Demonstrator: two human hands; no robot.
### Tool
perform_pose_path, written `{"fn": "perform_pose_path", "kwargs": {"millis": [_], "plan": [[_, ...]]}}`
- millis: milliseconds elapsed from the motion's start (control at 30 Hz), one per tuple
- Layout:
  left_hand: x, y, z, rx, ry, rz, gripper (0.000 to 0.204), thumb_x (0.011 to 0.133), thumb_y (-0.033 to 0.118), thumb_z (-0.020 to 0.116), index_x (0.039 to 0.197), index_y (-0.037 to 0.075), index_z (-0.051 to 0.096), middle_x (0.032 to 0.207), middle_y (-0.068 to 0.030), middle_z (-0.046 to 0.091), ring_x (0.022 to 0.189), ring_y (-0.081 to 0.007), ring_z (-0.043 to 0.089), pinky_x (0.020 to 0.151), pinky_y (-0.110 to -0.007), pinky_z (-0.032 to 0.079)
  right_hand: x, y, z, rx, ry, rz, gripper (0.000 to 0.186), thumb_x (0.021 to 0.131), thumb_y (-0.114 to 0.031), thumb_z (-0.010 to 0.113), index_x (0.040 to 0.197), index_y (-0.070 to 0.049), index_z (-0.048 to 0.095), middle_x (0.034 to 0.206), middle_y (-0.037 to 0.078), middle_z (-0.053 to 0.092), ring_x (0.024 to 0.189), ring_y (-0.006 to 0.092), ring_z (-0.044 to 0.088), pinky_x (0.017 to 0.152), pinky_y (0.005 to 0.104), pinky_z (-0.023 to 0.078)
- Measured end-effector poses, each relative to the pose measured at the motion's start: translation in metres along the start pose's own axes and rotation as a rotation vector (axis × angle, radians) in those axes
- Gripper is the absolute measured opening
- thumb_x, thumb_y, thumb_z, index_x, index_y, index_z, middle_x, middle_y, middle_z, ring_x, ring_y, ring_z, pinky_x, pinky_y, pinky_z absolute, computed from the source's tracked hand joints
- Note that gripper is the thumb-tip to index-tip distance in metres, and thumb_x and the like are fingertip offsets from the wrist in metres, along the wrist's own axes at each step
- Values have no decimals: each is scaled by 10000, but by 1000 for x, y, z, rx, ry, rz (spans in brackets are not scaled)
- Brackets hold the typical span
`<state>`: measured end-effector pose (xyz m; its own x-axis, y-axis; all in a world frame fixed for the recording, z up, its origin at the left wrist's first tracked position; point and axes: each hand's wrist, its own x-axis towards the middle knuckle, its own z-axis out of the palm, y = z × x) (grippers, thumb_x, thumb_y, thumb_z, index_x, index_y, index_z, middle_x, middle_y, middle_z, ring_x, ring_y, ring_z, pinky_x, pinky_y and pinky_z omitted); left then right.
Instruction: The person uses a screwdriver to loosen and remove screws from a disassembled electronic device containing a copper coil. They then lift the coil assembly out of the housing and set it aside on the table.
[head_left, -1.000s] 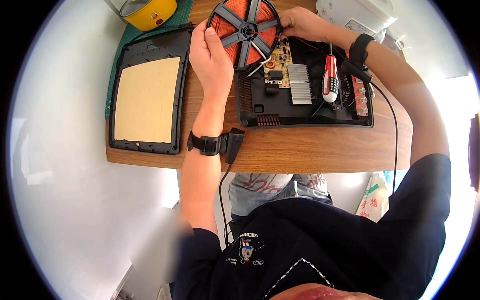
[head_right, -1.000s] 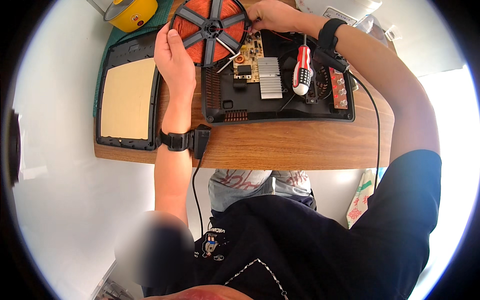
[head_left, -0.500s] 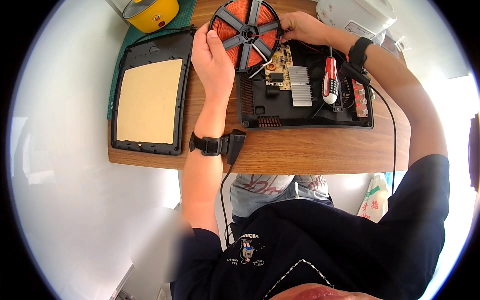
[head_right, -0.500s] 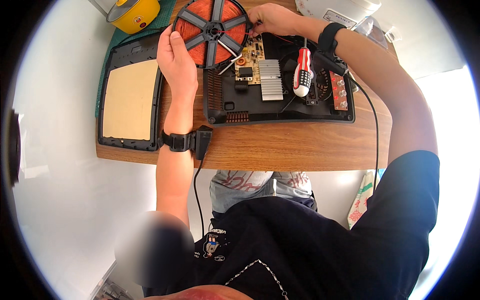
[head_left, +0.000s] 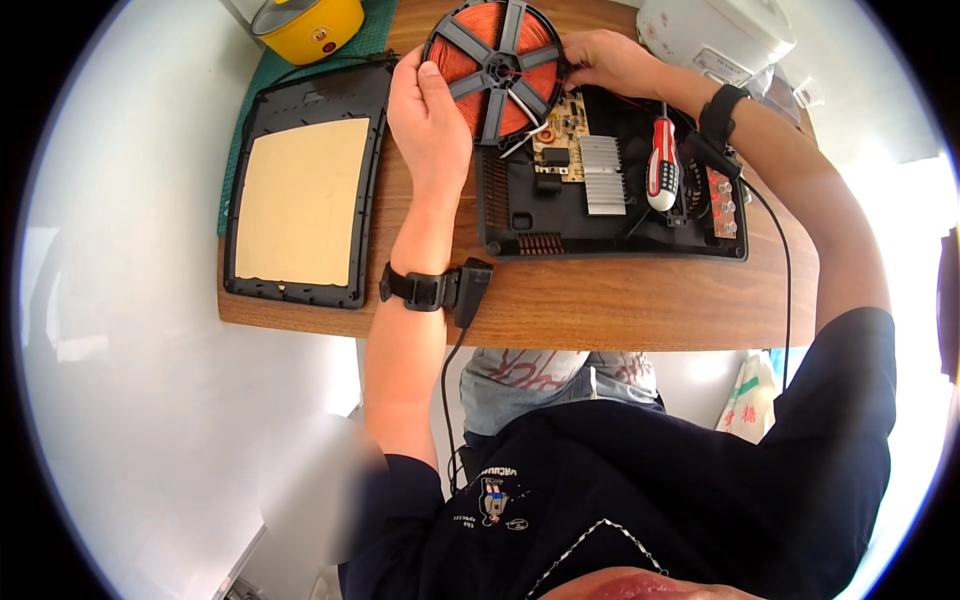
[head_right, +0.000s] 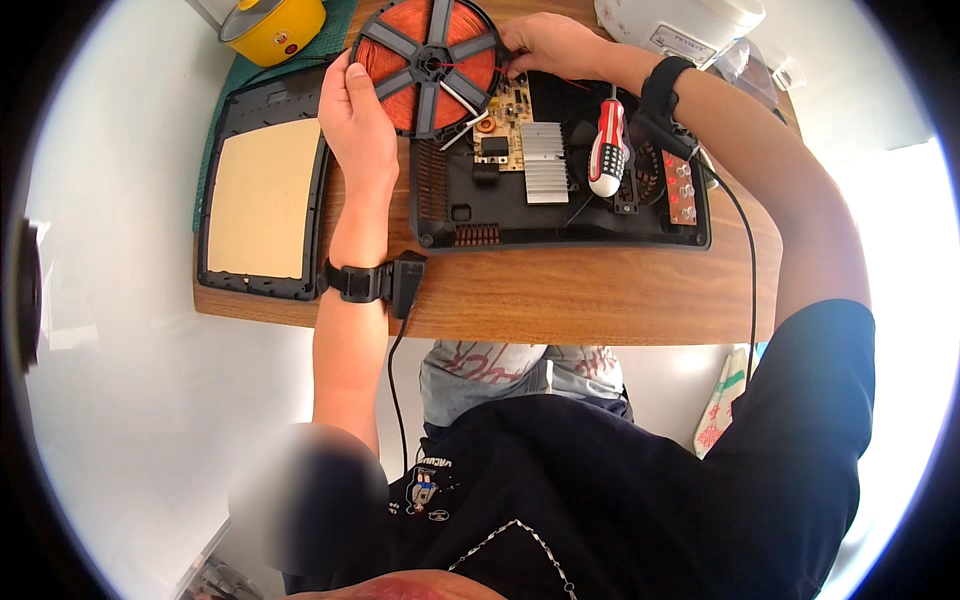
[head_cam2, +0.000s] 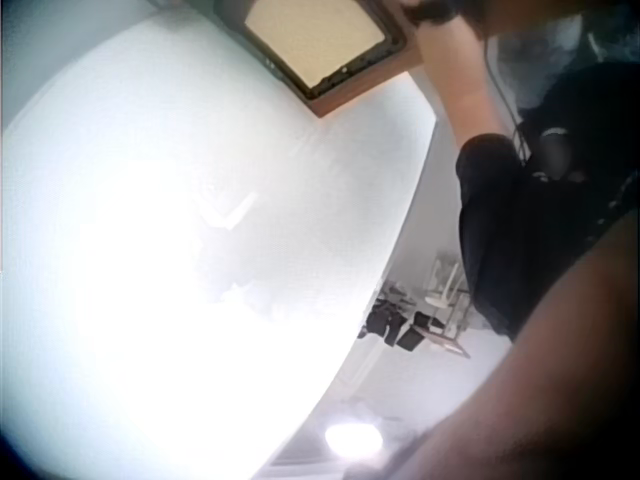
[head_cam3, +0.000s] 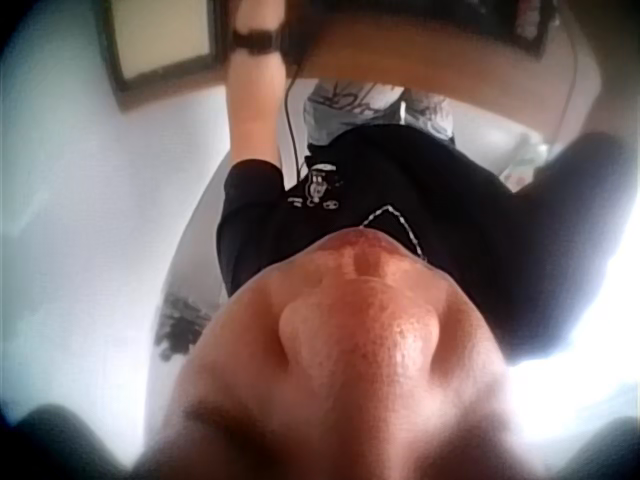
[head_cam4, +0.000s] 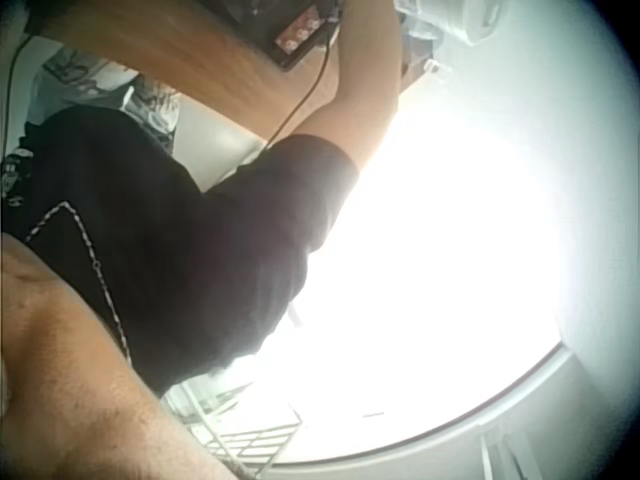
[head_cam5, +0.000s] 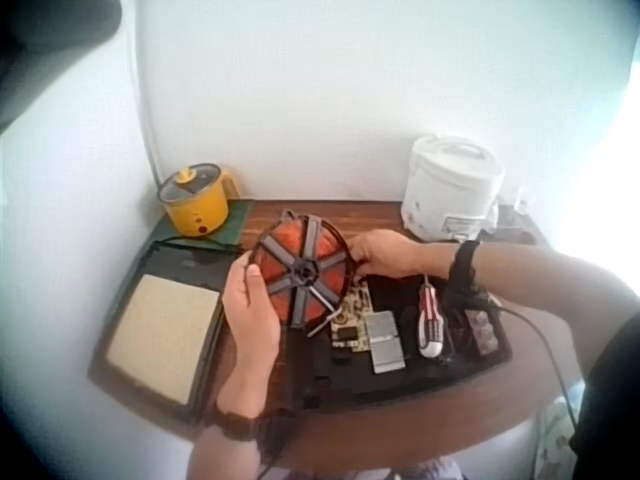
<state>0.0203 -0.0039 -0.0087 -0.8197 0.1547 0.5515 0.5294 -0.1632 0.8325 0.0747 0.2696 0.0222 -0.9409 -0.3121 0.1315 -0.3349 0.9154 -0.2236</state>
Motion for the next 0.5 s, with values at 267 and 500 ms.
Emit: {"fn": "perform_pose_path", "kwargs": {"millis": [267, 500], "plan": [[0, 6, 0, -12, 0, -34, 327, 1108, 172, 452, 1280, -54, 612, 1109, -49, 685, 981, -96, 602, 903, -264, 483, 13, 10, -11, 33, -167, -64, 253, 815, -132, 803, 1007, -1, 703, 980, 141, 681, 946, 376, 644, 799, 430, 508], [-1, 5, 1, -22, -16, -42, 326, 1106, 166, 453, 1279, -58, 614, 1114, -57, 686, 984, -96, 600, 911, -264, 481, 5, 9, -3, -31, -74, -109, 238, 856, -140, 758, 1047, -13, 695, 1090, 130, 675, 1023, 382, 636, 850, 452, 508]]}}
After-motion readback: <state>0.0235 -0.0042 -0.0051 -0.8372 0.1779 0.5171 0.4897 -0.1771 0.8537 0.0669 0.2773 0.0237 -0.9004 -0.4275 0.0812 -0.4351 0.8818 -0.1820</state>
